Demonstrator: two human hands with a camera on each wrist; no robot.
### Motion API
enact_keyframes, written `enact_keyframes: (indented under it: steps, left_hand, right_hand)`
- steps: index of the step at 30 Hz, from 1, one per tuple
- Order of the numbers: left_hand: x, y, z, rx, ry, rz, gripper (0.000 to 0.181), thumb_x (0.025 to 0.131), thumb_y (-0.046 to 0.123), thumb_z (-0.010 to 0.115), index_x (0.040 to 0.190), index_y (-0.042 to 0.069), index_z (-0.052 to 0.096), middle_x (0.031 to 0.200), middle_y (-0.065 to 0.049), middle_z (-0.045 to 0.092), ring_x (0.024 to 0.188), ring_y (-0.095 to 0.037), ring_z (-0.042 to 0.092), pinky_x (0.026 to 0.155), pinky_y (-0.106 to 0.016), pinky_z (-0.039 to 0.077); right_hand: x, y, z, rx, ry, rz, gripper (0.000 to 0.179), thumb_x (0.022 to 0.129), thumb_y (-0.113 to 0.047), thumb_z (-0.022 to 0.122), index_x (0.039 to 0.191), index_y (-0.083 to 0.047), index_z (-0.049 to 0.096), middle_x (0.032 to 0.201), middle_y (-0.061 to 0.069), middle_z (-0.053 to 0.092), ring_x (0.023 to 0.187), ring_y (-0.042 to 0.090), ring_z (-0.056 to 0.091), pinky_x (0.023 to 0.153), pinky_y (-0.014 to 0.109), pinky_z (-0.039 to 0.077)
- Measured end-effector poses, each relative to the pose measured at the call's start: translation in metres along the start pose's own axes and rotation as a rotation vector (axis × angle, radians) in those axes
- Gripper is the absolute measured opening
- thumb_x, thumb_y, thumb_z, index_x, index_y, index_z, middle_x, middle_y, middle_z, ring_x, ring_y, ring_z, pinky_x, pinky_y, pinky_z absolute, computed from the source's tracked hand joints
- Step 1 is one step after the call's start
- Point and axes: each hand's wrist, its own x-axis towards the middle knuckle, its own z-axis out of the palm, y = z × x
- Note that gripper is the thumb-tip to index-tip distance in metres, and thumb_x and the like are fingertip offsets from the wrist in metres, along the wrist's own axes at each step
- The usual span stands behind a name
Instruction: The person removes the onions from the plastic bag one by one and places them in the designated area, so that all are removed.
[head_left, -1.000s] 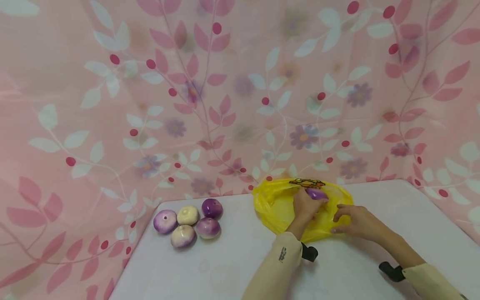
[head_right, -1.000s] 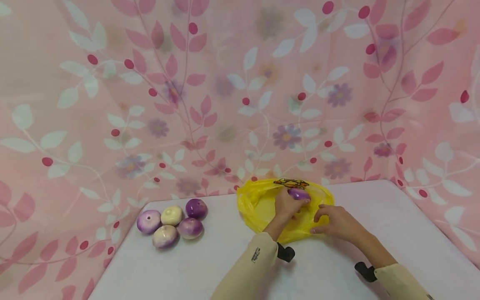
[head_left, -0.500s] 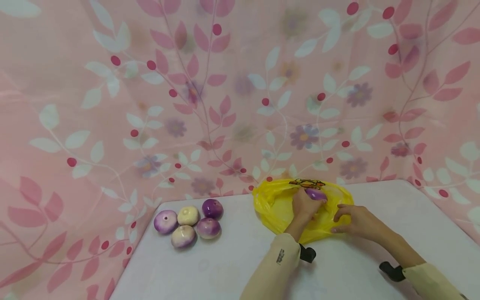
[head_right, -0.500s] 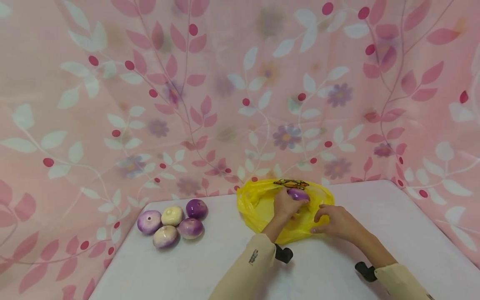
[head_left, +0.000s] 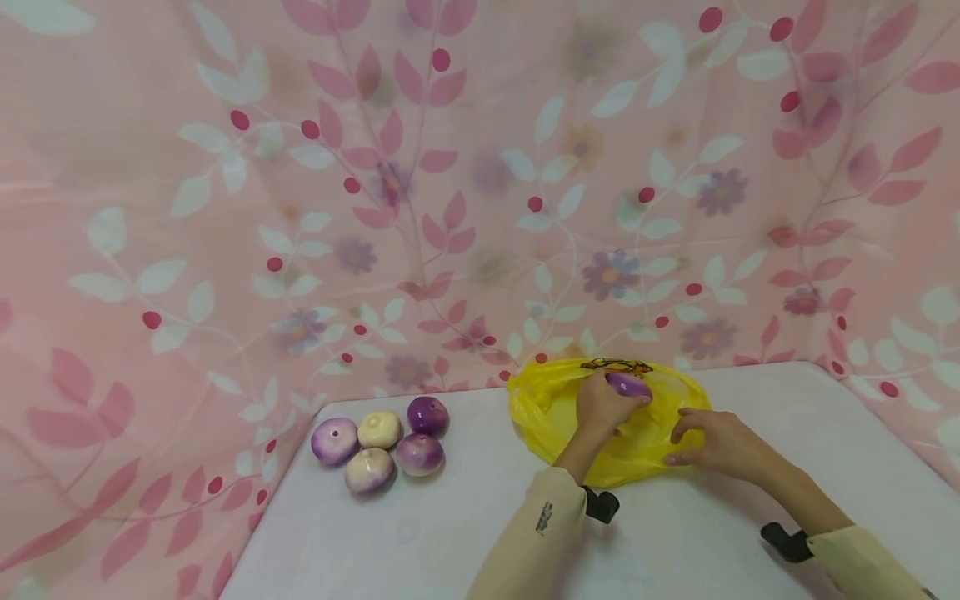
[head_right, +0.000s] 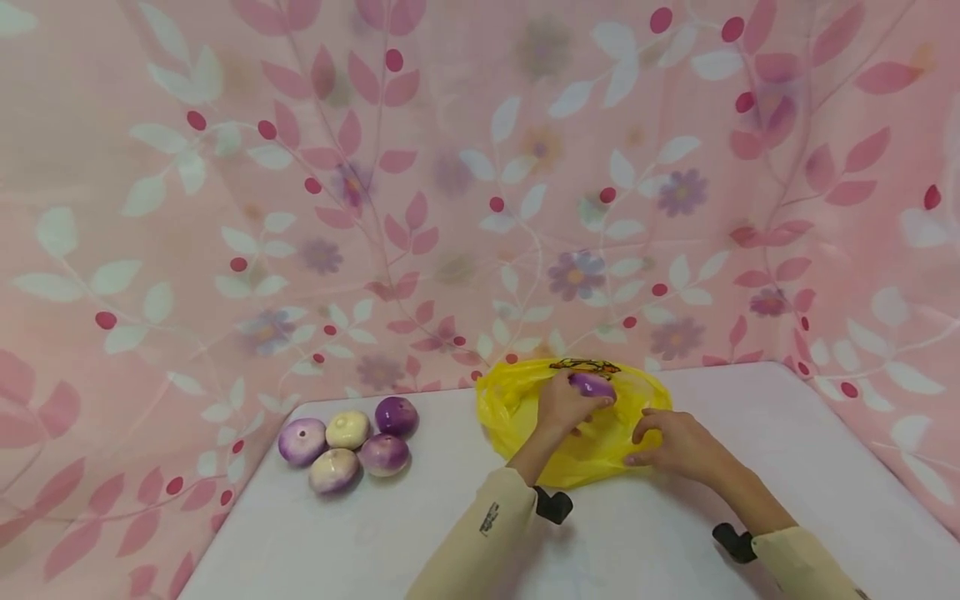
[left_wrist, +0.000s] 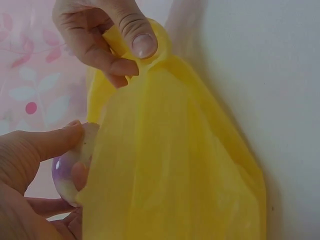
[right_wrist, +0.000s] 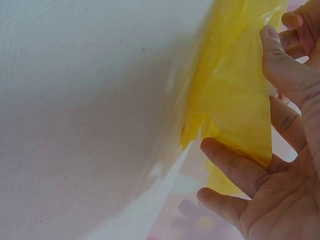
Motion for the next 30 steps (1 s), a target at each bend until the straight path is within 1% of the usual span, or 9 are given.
enact_keyframes:
  steps: [3,6,9,13,16,20,23,27,30]
  left_hand:
    - [0.000,-0.001,-0.006,0.000,-0.015,-0.003,0.068,0.068,0.034,0.092,0.123,0.008,0.061,0.100,-0.009,0.065,0.058,-0.016,0.061,0.036,-0.029,0.049]
    - [0.000,-0.004,-0.011,0.004,-0.033,-0.016,0.070,0.069,0.036,0.091,0.125,0.009,0.060,0.101,-0.009,0.064,0.051,-0.013,0.057,0.038,-0.029,0.050]
    - [0.000,-0.006,-0.018,0.002,-0.053,-0.015,0.071,0.069,0.036,0.091,0.127,0.010,0.060,0.104,-0.009,0.065,0.051,-0.012,0.058,0.038,-0.029,0.051]
    - [-0.001,-0.008,-0.030,-0.023,-0.074,0.003,0.067,0.070,0.034,0.090,0.125,0.012,0.061,0.103,-0.007,0.066,0.052,-0.013,0.060,0.039,-0.030,0.051]
    - [-0.003,-0.009,-0.039,-0.034,-0.078,0.025,0.065,0.071,0.034,0.090,0.124,0.012,0.061,0.104,-0.007,0.066,0.053,-0.012,0.060,0.039,-0.030,0.052]
    - [-0.004,-0.011,-0.051,-0.040,-0.080,0.044,0.067,0.071,0.034,0.090,0.127,0.012,0.061,0.108,-0.009,0.067,0.055,-0.012,0.062,0.040,-0.030,0.052]
    - [-0.003,-0.013,-0.061,-0.031,-0.084,0.049,0.068,0.071,0.034,0.090,0.129,0.012,0.061,0.110,-0.009,0.067,0.056,-0.012,0.063,0.040,-0.030,0.053]
    - [-0.002,-0.016,-0.074,0.005,-0.086,0.059,0.069,0.070,0.035,0.090,0.128,0.012,0.060,0.109,-0.009,0.067,0.056,-0.013,0.063,0.040,-0.030,0.052]
    - [-0.001,-0.018,-0.083,0.030,-0.090,0.067,0.072,0.070,0.037,0.090,0.130,0.012,0.059,0.109,-0.010,0.067,0.056,-0.014,0.063,0.039,-0.030,0.052]
  right_hand:
    - [-0.001,0.000,0.000,0.002,-0.004,0.009,0.030,0.074,-0.048,0.083,0.084,-0.022,0.072,0.122,0.027,0.063,0.119,0.050,0.052,0.095,0.071,0.038]
    - [-0.002,0.001,0.000,0.007,-0.010,0.010,0.030,0.074,-0.048,0.083,0.084,-0.022,0.072,0.121,0.027,0.063,0.120,0.050,0.052,0.095,0.071,0.038]
    - [-0.001,0.002,0.001,0.010,-0.010,0.007,0.030,0.074,-0.048,0.083,0.084,-0.023,0.071,0.121,0.027,0.063,0.120,0.050,0.052,0.095,0.071,0.038]
    - [-0.001,0.002,0.001,0.012,-0.011,0.008,0.031,0.073,-0.050,0.083,0.084,-0.023,0.071,0.122,0.027,0.062,0.120,0.050,0.052,0.094,0.071,0.038]
    - [-0.001,0.003,0.001,0.008,-0.007,0.007,0.031,0.073,-0.050,0.083,0.084,-0.023,0.071,0.123,0.028,0.062,0.120,0.050,0.052,0.094,0.071,0.039]
    - [-0.001,0.003,0.001,0.011,0.001,0.003,0.031,0.073,-0.049,0.083,0.084,-0.024,0.071,0.123,0.028,0.062,0.120,0.051,0.052,0.094,0.071,0.038]
    - [-0.001,0.003,0.000,0.016,0.000,0.006,0.030,0.073,-0.049,0.084,0.083,-0.024,0.071,0.124,0.030,0.060,0.120,0.051,0.051,0.095,0.071,0.037]
    - [-0.001,0.001,0.000,0.013,-0.003,0.012,0.030,0.073,-0.048,0.084,0.083,-0.023,0.071,0.126,0.031,0.059,0.119,0.053,0.051,0.094,0.072,0.037]
    - [-0.002,-0.001,-0.001,0.010,-0.002,0.011,0.030,0.073,-0.048,0.084,0.083,-0.023,0.071,0.126,0.031,0.059,0.118,0.053,0.052,0.094,0.072,0.037]
